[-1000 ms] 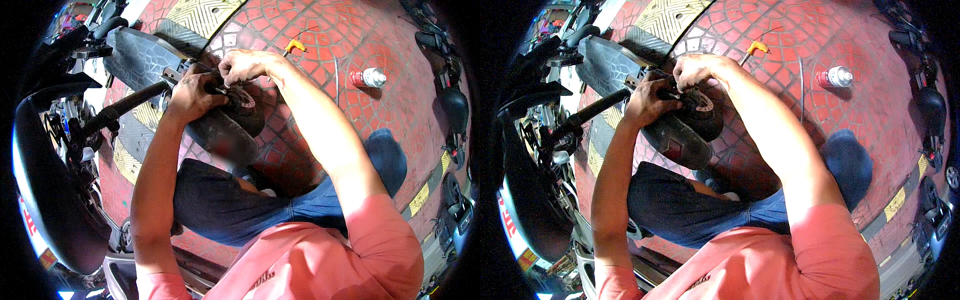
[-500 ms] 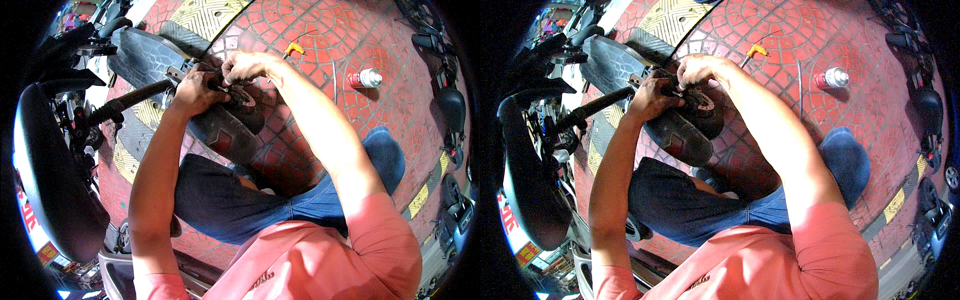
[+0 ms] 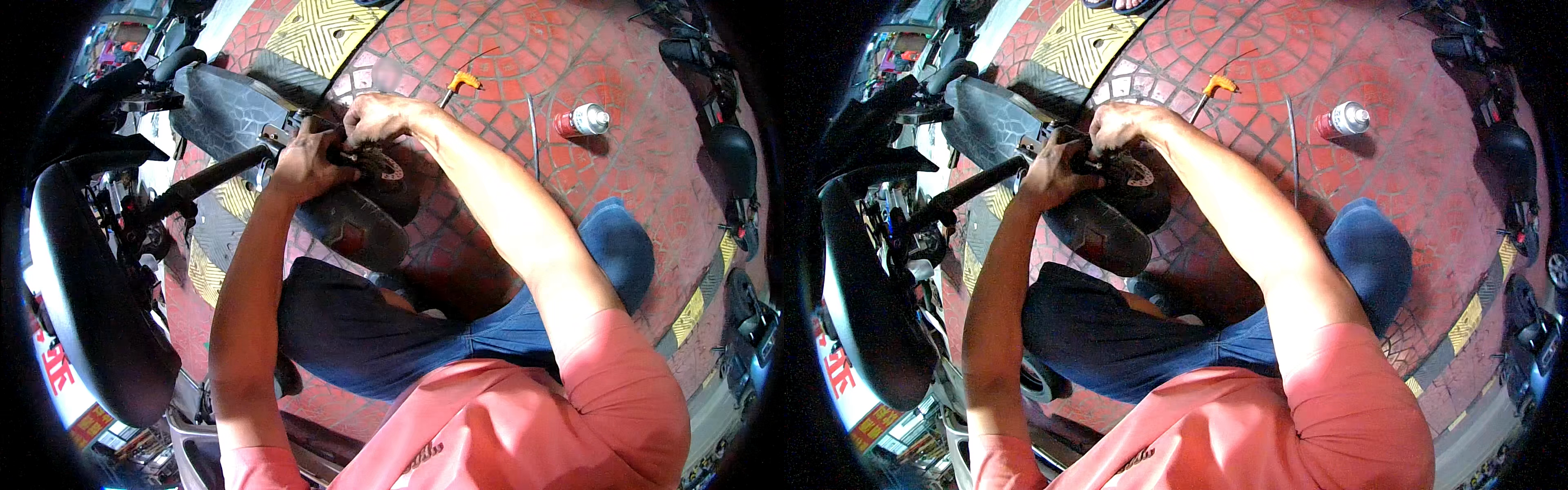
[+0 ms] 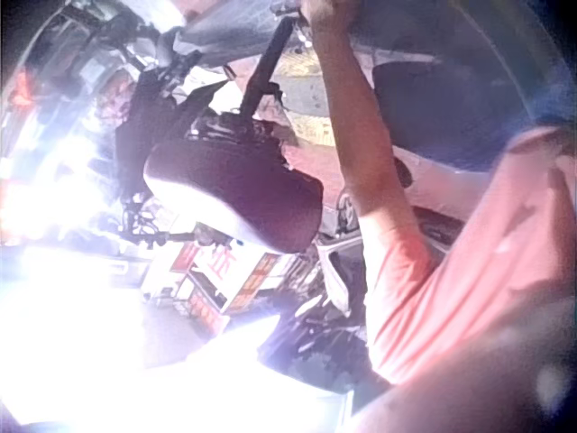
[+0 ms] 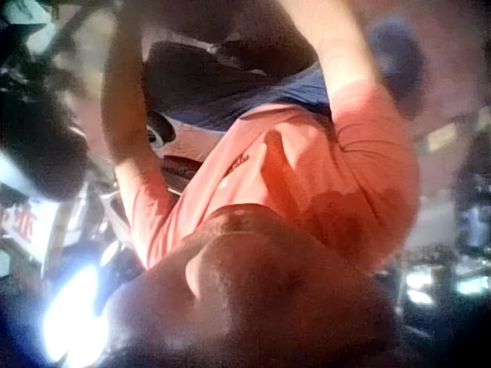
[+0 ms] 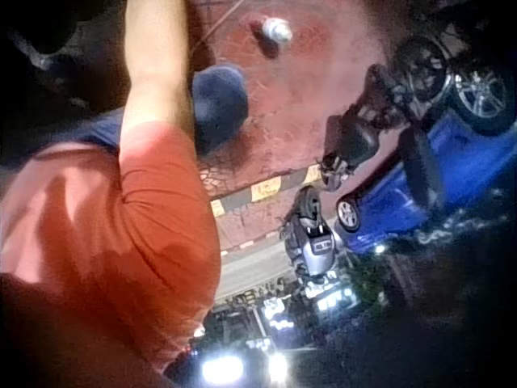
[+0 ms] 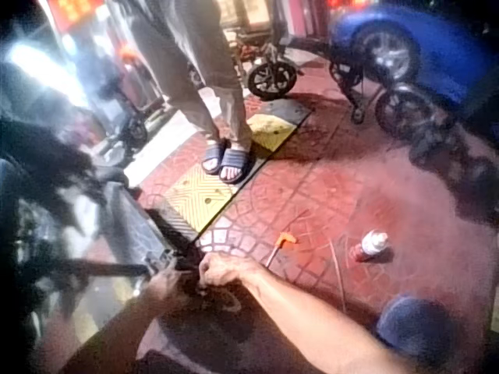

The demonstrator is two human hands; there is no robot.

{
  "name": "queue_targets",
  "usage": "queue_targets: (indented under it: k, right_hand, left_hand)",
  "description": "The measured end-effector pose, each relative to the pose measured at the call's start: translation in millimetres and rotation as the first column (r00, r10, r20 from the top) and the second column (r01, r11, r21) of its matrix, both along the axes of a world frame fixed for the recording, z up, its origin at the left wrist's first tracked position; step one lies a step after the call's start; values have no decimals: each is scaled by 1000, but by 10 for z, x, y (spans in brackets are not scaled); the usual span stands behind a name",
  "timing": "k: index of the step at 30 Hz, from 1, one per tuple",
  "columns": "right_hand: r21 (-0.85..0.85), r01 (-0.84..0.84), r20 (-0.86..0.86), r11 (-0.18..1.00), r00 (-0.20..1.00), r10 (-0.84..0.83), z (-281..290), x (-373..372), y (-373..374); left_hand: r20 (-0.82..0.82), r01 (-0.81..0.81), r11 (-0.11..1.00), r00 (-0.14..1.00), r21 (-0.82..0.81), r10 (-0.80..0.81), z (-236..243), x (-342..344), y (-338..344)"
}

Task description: The person sits on the floor and sprays lubricant onto the scooter's brake assembly. They then use a screwdriver to adjust components near the front wheel and handlebar. The person tests the brake lever and later walks to a workbench to place the tools down.

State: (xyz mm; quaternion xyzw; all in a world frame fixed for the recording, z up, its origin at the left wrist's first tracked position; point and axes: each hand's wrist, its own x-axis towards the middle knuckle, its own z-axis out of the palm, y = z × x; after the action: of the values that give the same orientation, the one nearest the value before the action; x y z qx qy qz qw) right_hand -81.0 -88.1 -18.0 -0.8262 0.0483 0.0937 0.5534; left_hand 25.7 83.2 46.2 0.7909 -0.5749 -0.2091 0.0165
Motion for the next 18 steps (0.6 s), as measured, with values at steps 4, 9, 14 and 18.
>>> queue_targets:
  k: [4, 9, 14, 18]
  right_hand:
    - [9, 6, -49, 1000, 999, -5, 23, -17, -1]
    - [-49, 6, -17, 999, 1000, -7, -102, 32, -1]
    - [-26, 11, -13, 1000, 1000, -11, -156, 62, 21]
    - [104, 74, -1, 992, 997, -75, -236, 45, 41]
  left_hand:
    - [25, 0, 1000, 1000, -14, 0, -59, 25, -3]
    - [31, -4, 1000, 1000, 27, 3, -23, -22, -51]
    - [25, 1, 999, 1000, 53, -2, -42, 14, -50]
    - [-6, -42, 998, 999, 50, 43, 104, -106, -83]
